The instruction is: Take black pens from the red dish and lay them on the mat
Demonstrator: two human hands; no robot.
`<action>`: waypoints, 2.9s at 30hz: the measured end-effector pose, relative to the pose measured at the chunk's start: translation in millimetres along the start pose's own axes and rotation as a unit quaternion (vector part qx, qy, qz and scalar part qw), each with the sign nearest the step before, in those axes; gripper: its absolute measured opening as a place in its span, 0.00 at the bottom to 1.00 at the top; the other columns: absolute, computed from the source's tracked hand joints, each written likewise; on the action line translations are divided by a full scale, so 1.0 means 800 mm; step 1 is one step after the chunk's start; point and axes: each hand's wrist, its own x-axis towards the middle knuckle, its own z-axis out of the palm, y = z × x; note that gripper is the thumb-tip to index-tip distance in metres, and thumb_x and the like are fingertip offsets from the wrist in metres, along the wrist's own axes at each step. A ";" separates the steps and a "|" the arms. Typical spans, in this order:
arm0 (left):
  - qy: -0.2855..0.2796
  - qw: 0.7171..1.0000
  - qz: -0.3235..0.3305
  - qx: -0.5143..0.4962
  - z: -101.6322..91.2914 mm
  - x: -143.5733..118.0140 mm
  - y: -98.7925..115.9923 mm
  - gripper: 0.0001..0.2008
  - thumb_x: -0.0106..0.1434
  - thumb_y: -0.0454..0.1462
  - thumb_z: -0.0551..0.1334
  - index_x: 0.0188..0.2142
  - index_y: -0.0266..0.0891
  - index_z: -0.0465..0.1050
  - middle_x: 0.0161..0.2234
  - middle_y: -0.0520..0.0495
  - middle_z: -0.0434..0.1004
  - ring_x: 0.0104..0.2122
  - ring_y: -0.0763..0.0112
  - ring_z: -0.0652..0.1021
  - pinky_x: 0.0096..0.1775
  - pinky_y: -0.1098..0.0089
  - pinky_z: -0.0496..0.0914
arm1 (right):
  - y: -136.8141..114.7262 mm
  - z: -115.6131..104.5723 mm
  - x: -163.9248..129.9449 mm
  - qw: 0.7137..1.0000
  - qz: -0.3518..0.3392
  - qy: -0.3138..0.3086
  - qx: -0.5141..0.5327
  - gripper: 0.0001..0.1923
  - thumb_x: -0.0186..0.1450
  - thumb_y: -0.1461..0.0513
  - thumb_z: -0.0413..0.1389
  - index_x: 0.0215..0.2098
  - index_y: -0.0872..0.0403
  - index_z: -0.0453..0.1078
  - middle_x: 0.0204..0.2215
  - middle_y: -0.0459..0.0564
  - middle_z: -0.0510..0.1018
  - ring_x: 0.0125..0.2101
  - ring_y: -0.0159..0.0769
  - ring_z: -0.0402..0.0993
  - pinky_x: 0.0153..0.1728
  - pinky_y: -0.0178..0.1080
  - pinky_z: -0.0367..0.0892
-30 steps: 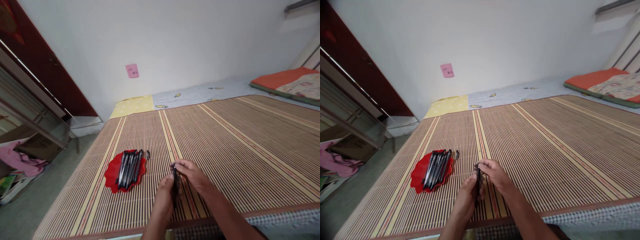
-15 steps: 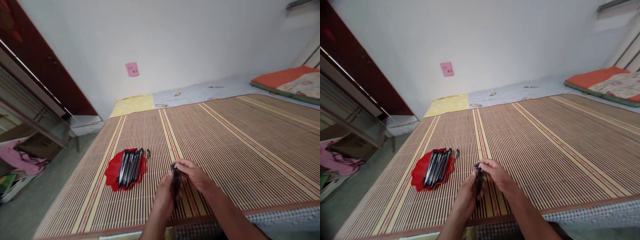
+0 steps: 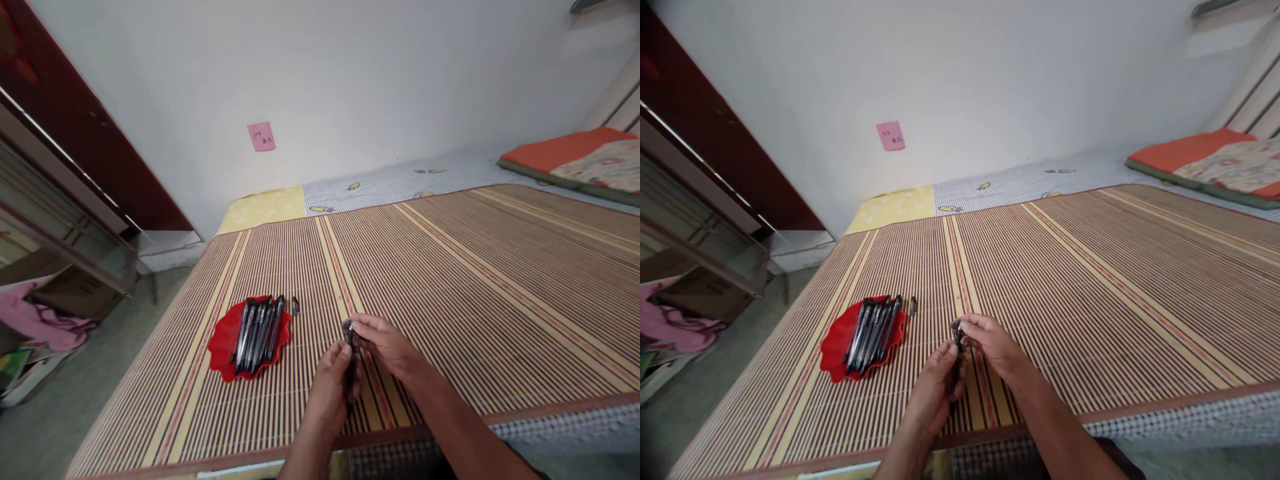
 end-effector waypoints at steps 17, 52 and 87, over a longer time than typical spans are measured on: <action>0.007 0.999 -0.013 0.046 -0.006 0.002 -0.005 0.22 0.52 0.52 0.72 0.32 0.40 0.66 0.20 0.57 0.67 0.16 0.80 0.64 0.16 0.78 0.53 | -0.011 -0.001 -0.001 0.993 -0.056 0.074 -0.069 0.18 0.51 0.54 0.70 0.36 0.55 0.78 0.28 0.46 0.78 0.28 0.31 0.71 0.31 0.36 0.66; 0.006 1.000 0.009 -0.008 -0.005 -0.001 0.008 0.20 0.50 0.44 0.76 0.35 0.37 0.71 0.22 0.55 0.70 0.19 0.81 0.68 0.18 0.81 0.53 | -0.009 -0.005 0.006 0.993 -0.057 0.051 0.090 0.16 0.52 0.52 0.70 0.35 0.52 0.81 0.35 0.51 0.81 0.33 0.35 0.74 0.32 0.35 0.68; -0.004 0.998 0.038 0.047 -0.001 -0.002 0.002 0.21 0.54 0.47 0.73 0.40 0.37 0.73 0.23 0.56 0.69 0.19 0.80 0.67 0.20 0.80 0.56 | -0.020 0.018 -0.010 0.980 -0.134 0.080 -0.122 0.11 0.59 0.55 0.63 0.31 0.55 0.74 0.22 0.42 0.72 0.24 0.29 0.67 0.29 0.33 0.63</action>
